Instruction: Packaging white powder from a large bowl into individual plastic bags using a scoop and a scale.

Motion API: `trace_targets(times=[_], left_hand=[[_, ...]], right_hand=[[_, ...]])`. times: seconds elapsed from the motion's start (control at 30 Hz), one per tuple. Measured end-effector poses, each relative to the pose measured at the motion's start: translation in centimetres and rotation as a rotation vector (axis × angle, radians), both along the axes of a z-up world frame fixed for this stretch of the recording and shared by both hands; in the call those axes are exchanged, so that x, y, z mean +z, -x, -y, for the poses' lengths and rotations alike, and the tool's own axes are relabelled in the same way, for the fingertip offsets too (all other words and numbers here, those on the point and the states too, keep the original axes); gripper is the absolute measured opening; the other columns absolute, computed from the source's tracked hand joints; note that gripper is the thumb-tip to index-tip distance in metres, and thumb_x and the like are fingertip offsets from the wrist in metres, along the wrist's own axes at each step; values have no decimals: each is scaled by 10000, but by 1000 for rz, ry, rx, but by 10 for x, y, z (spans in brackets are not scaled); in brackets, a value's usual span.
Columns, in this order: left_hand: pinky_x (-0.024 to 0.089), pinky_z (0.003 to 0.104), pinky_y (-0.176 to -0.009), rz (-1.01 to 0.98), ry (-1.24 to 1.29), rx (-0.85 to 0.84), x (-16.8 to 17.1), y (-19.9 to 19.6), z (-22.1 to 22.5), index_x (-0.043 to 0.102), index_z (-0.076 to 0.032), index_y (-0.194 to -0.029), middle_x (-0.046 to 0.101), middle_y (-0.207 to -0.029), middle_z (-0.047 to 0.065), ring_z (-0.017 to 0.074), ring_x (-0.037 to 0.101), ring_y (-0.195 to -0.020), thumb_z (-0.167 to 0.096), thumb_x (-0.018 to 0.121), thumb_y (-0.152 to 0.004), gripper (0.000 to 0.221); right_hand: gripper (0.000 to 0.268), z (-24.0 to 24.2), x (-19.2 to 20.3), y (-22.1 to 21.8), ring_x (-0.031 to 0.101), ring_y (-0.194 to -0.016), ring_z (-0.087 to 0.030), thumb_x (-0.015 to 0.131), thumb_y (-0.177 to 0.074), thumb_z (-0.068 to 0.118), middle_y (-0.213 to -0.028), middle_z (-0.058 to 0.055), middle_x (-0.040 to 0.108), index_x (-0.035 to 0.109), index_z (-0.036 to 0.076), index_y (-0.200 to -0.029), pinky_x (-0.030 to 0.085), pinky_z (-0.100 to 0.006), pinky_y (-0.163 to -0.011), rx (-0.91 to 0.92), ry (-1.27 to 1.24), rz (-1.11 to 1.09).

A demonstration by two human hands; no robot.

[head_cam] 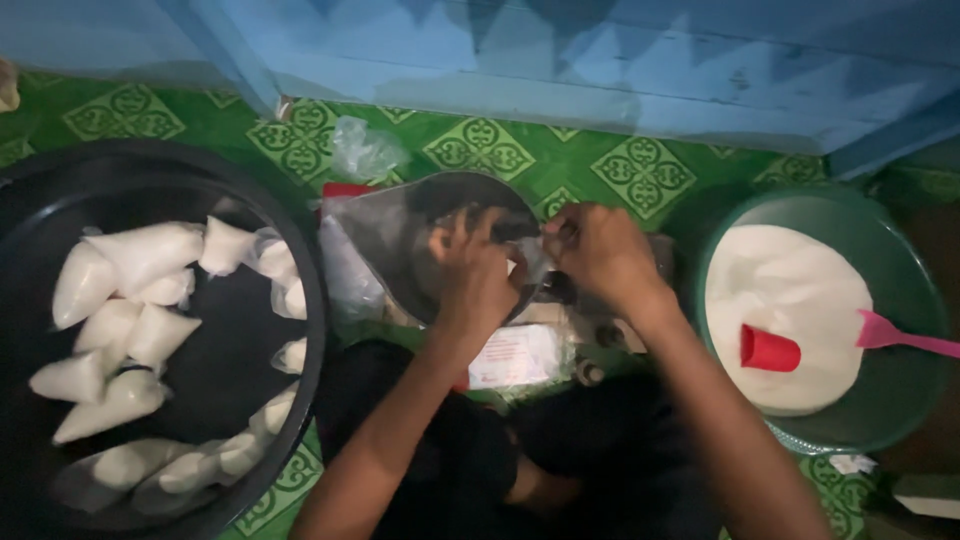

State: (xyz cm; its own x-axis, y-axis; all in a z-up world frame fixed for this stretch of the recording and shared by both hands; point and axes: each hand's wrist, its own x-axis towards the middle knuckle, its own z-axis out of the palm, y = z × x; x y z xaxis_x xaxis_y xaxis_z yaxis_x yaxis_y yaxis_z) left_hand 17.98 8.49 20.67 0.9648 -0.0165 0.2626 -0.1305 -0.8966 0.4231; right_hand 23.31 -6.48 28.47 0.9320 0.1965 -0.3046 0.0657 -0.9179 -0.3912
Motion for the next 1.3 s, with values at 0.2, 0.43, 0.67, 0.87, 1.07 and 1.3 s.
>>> trace_targets(times=[0.2, 0.43, 0.67, 0.87, 1.07, 1.3], left_hand=[[258, 585, -968, 174, -59, 104, -8, 4, 16, 756, -217, -778, 610, -1232, 46, 380, 446, -1258, -243, 745, -667, 115], [235, 555, -950, 257, -35, 102, 29, 18, 24, 736, -264, -886, 644, -1144, -19, 278, 540, -1180, -350, 678, -798, 136], [304, 471, -903, 267, 184, -200, 17, 102, 81, 697, -213, -880, 672, -989, -5, 228, 643, -945, -215, 705, -825, 56], [477, 438, -835, -570, 460, -299, -93, 183, 147, 706, -195, -1023, 609, -1059, 10, 251, 620, -972, -287, 611, -905, 177], [432, 468, -803, -412, 319, -266, -191, 212, 191, 634, -183, -1030, 555, -1045, 81, 328, 547, -942, -309, 601, -859, 215], [410, 502, -663, 79, 120, -358, -288, 224, 185, 604, -121, -932, 588, -980, 155, 369, 547, -770, -430, 390, -945, 376]], right_hand=[[280, 18, 19, 17, 684, -958, -390, 627, -808, 349, -930, -123, 746, 754, 212, -1016, 546, -530, -800, -105, 21, -12], [210, 71, 34, 45, 687, -900, -412, 719, -778, 273, -902, -126, 752, 769, 145, -937, 545, -530, -767, -190, -218, 144], [349, 180, -24, 84, 677, -904, -273, 759, -797, 352, -983, -115, 696, 720, 113, -1049, 541, -405, -696, -434, -298, 197], [707, 312, -151, 108, 535, -1079, -407, 619, -855, 550, -1155, -264, 594, 566, -42, -1238, 424, -485, -932, -633, 22, 258], [938, 361, -199, 114, 495, -1071, -500, 540, -705, 799, -1117, -299, 564, 528, -32, -1138, 380, -528, -950, -727, 252, 39], [824, 354, -169, 100, 558, -996, -358, 633, -704, 757, -1082, -182, 561, 541, 72, -1151, 495, -464, -805, -724, 212, -4]])
